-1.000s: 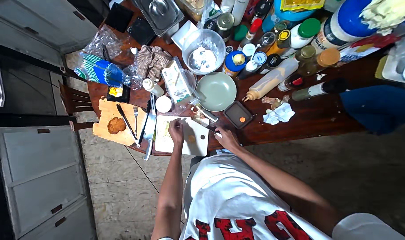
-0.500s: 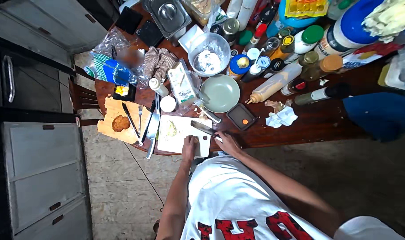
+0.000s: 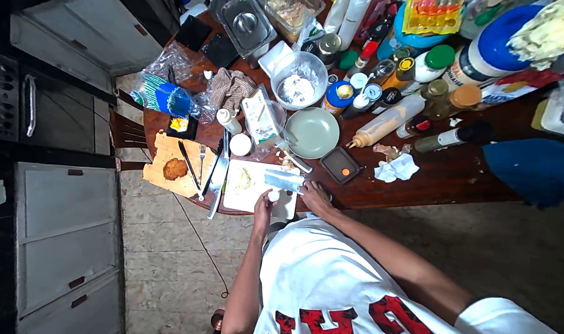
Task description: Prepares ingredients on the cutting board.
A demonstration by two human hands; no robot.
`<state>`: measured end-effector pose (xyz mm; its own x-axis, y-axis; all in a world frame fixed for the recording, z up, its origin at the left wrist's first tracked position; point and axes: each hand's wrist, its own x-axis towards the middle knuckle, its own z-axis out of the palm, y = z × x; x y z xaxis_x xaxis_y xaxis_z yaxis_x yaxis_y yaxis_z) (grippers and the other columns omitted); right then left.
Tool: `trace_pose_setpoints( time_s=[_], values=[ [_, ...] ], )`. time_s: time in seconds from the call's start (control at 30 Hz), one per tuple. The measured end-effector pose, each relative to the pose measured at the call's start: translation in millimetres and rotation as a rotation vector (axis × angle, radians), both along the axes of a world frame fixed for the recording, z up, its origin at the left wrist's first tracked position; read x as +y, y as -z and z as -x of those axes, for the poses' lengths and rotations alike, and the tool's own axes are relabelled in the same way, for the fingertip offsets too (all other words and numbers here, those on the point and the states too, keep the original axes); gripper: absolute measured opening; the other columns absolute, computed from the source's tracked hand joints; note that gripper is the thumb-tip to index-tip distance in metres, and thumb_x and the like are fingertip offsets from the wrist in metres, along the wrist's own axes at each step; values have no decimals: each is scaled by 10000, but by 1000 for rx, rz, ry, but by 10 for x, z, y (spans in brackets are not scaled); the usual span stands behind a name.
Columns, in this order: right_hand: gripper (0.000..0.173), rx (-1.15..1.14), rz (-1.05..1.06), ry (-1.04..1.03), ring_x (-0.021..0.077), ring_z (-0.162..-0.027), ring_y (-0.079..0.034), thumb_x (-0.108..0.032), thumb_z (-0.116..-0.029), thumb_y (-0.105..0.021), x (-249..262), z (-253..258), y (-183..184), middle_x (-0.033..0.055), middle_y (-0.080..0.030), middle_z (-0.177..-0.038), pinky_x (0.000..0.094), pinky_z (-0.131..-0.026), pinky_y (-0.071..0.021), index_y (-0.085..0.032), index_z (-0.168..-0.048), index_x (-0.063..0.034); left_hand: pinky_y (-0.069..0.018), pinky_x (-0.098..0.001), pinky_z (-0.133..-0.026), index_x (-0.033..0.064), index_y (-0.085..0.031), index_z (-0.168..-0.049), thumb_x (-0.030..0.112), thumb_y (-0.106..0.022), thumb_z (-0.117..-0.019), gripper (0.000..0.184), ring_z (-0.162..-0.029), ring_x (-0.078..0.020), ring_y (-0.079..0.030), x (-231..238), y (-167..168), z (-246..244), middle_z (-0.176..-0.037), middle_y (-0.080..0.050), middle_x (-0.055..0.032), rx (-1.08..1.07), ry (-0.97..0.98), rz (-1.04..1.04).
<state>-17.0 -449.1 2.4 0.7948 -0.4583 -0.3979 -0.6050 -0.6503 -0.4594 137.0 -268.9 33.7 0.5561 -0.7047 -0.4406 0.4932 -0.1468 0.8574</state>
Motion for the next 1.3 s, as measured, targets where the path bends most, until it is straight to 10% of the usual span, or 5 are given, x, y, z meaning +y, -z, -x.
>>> trace_pose_setpoints(
  time_s=[0.3, 1.0, 1.3],
  values=[
    [325, -288, -621, 242, 117, -1050, -690, -378, -1031, -609, -120, -380, -864, 50, -737, -1120, 333, -983, -557, -767, -1154, -122, -574, -476, -994, -57, -508, -1436, 68, -493, -1057, 399, -1127, -314, -680, -141, -395, -30, -1369, -603, -222, -76, 24, 26],
    [277, -296, -539, 200, 128, -953, -697, -319, -1018, -619, -34, -402, -943, 52, -745, -1011, 358, -930, -566, -776, -1049, -93, -613, -397, -840, 19, -615, -1375, 120, -673, -986, 406, -822, -200, -708, -199, -577, -33, -1062, -734, -136, -332, 142, -89],
    [309, -276, -442, 99, 165, -993, -684, -317, -1034, -573, -46, -391, -946, 74, -731, -1026, 382, -961, -540, -772, -1047, -81, -623, -353, -832, 33, -647, -1350, 126, -702, -960, 404, -850, -175, -704, -222, -573, -14, -1153, -693, -130, -452, 168, -158]
  ],
)
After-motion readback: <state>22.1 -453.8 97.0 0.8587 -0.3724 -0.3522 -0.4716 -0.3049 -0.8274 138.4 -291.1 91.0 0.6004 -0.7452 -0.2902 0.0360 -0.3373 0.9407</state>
